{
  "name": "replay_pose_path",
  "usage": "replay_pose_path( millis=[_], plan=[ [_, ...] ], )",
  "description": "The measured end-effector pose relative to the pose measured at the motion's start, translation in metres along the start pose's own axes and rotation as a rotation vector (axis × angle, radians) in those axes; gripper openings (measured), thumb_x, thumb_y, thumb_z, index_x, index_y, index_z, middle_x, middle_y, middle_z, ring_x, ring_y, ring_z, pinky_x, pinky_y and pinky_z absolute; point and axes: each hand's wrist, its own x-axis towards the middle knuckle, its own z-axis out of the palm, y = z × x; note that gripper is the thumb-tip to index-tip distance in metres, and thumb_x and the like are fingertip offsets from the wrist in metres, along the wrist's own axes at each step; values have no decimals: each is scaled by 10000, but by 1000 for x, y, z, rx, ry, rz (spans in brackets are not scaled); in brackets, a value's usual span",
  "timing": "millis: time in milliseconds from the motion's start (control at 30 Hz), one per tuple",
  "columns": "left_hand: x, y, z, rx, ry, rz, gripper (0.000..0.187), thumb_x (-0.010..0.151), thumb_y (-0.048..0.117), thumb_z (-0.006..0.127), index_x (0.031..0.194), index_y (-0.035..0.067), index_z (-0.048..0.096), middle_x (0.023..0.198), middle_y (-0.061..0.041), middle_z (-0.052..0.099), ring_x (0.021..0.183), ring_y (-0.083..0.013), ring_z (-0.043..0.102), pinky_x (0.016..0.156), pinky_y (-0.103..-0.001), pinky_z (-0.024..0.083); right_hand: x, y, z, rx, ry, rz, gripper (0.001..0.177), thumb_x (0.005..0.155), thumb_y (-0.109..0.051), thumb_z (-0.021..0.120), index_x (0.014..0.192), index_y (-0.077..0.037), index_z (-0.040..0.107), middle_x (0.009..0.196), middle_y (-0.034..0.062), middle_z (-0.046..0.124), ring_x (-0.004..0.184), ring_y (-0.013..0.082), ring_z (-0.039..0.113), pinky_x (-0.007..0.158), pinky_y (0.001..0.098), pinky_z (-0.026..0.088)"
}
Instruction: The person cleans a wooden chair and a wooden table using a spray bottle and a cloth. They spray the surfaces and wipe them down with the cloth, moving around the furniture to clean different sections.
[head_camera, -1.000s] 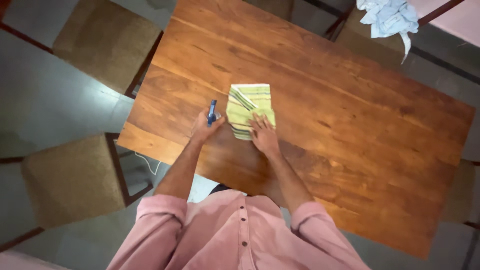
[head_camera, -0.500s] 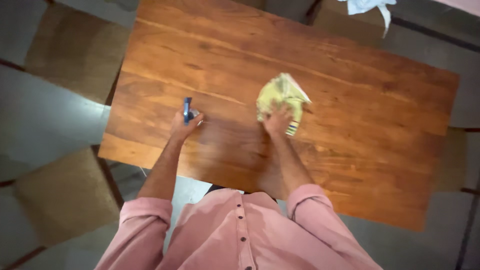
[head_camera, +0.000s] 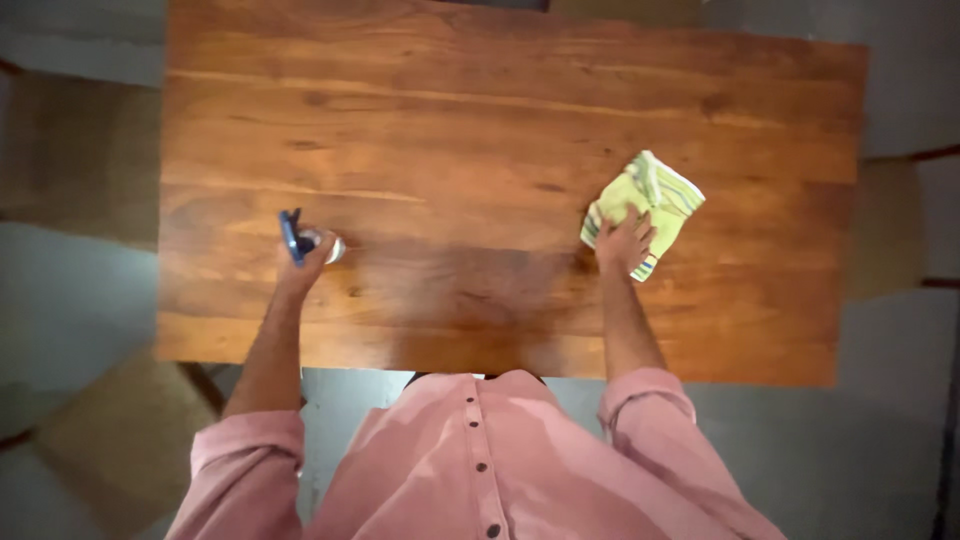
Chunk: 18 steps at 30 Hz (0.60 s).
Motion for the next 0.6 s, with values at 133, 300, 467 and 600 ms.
replay_pose_path(
  millis=[133,300,467,600],
  plan=[
    [5,-1,16,139,85,22,474,885,123,841,1257,23,565,946,-8,682,828,-108,658,734,-269,548,10,7,8,-66,-40,-49,649,912,-409,697,1488,-248,446,1607,188,356,1440,511,307,1089,666,325],
    [-3,21,66,-12,-33,0,583,870,147,821,1364,56,524,923,4,683,781,-81,637,688,-259,525,-34,-6,3,30,-192,-714,544,911,-338,719,1417,-234,549,1593,150,428,1475,475,304,1135,658,276],
    [-17,40,120,107,-147,-8,406,890,175,822,1212,23,628,905,-15,709,774,-93,651,698,-273,534,-10,36,-30,196,-391,-748,422,916,-323,769,1303,-225,633,1583,111,505,1508,413,362,1217,561,297],
    [-31,54,150,81,-191,26,312,887,183,824,1097,18,664,913,-16,718,809,-87,670,713,-270,548,48,102,-44,165,-68,-384,579,917,-320,769,1431,-151,564,1511,189,521,1437,415,446,1216,545,345]
  ],
)
